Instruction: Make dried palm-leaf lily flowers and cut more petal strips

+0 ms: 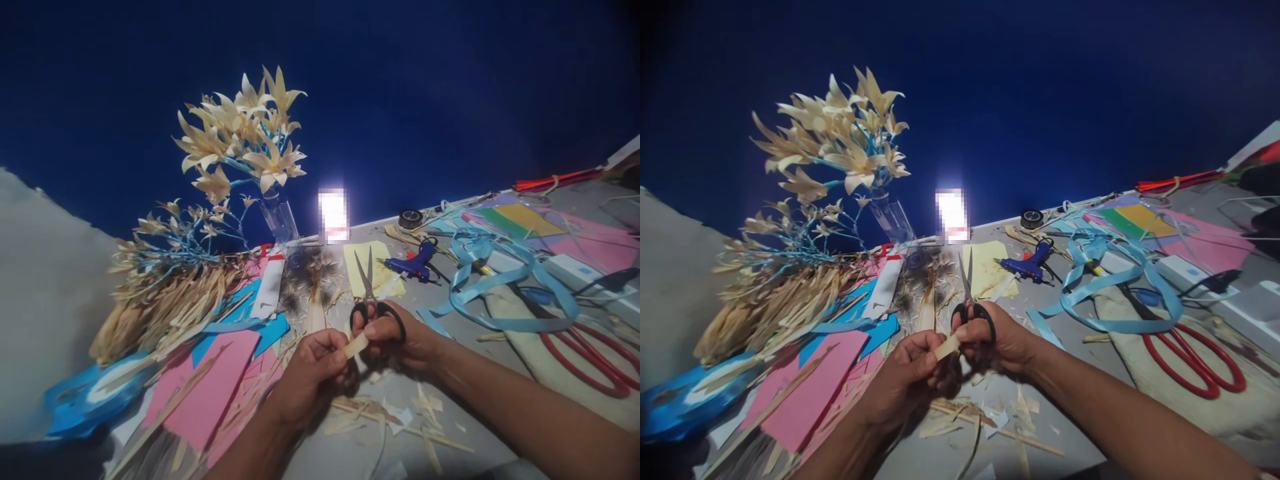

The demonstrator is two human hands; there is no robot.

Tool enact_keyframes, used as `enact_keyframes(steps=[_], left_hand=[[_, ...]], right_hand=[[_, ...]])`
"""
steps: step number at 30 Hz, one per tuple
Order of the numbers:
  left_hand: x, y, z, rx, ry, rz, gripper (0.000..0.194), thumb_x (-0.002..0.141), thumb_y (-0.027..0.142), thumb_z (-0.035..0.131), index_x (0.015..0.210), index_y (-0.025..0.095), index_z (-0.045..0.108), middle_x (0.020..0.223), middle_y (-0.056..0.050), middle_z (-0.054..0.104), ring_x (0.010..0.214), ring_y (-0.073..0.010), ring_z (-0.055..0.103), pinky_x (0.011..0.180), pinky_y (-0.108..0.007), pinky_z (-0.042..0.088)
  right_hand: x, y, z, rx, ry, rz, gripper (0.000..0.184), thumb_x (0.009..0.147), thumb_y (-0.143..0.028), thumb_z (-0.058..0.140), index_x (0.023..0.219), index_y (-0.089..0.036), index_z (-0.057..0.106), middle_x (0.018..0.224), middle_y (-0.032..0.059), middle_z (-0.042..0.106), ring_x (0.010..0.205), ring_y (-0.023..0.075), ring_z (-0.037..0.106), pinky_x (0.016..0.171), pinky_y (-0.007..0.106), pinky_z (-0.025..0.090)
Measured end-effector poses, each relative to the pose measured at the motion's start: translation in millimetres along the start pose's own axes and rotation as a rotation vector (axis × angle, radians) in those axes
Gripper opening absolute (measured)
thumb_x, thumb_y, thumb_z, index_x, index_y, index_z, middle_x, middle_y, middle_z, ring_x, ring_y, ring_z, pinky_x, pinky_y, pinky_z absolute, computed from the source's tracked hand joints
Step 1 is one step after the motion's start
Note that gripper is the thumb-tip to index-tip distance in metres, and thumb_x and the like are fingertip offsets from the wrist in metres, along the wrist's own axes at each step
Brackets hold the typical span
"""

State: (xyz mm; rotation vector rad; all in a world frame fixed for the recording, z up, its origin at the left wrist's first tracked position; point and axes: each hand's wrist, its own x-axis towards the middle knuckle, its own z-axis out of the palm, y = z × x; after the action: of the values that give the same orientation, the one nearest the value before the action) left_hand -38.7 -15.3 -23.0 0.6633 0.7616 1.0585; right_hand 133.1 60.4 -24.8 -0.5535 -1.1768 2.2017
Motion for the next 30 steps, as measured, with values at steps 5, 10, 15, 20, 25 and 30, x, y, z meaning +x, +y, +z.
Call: enact_keyframes(steps=[5,10,15,20,25,30], left_hand=[[1,0,-1.1,0.100,0.105,-0.003,0.031,0.068,0.032,0.086,0.069,0.014,0.061,0.055,0.001,0.056,0.047,-0.0072,0.043,0.048,-0.021,0.027],[0,1,-1.3,0.052,0.107,-0.020,0.032,0.061,0.033,0.091,0.068,0.013,0.066,0.060,0.000,0.059,0.052,-0.0098,0.051,0.052,-0.022,0.036],[1,8,-5.6,-0.136,0.203,0.059,0.031,0.055,0.028,0.094,0.068,0.015,0.069,0.068,0.000,0.062,0.062,-0.0127,0.057,0.059,-0.026,0.045],[5,12,-10.3,-0.272,0.218,0.166,0.027,0.059,0.022,0.092,0.070,0.015,0.068,0.065,0.000,0.062,0.060,-0.0092,0.053,0.060,-0.022,0.044],[7,14,-10.1,-0.279,0.277,0.236,0.028,0.063,0.020,0.090,0.073,0.015,0.065,0.066,0.000,0.061,0.061,-0.0094,0.053,0.057,-0.020,0.044],[6,16,-5.9,-0.193,0.337,0.226,0.029,0.062,0.020,0.089,0.072,0.014,0.063,0.065,0.000,0.062,0.060,-0.0091,0.056,0.058,-0.019,0.046]], right_hand=[[-3,0,5,-0.173,0.131,-0.010,0.033,0.061,-0.030,0.083,0.084,-0.015,0.065,0.070,-0.0010,0.061,0.059,0.0110,0.051,0.054,0.021,0.038],[0,0,3,-0.073,0.104,-0.027,0.032,0.059,-0.032,0.084,0.076,-0.014,0.063,0.062,-0.0022,0.055,0.054,0.0094,0.044,0.050,0.021,0.032],[2,-8,-8,-0.113,0.193,-0.160,0.037,0.074,-0.049,0.077,0.079,-0.014,0.064,0.069,0.0006,0.057,0.056,0.0097,0.045,0.052,0.022,0.035],[-2,-8,-1,-0.599,0.047,-0.052,0.026,0.076,-0.037,0.073,0.089,-0.016,0.067,0.072,0.0007,0.060,0.062,0.0120,0.047,0.055,0.022,0.037],[-2,-3,6,-0.896,0.034,-0.009,0.016,0.067,-0.026,0.075,0.070,-0.016,0.063,0.063,-0.0041,0.049,0.060,0.0109,0.038,0.053,0.023,0.030],[-1,4,5,-1.086,0.116,-0.014,0.028,0.062,-0.031,0.082,0.061,-0.017,0.058,0.059,-0.0057,0.047,0.058,0.0103,0.037,0.052,0.023,0.023]])
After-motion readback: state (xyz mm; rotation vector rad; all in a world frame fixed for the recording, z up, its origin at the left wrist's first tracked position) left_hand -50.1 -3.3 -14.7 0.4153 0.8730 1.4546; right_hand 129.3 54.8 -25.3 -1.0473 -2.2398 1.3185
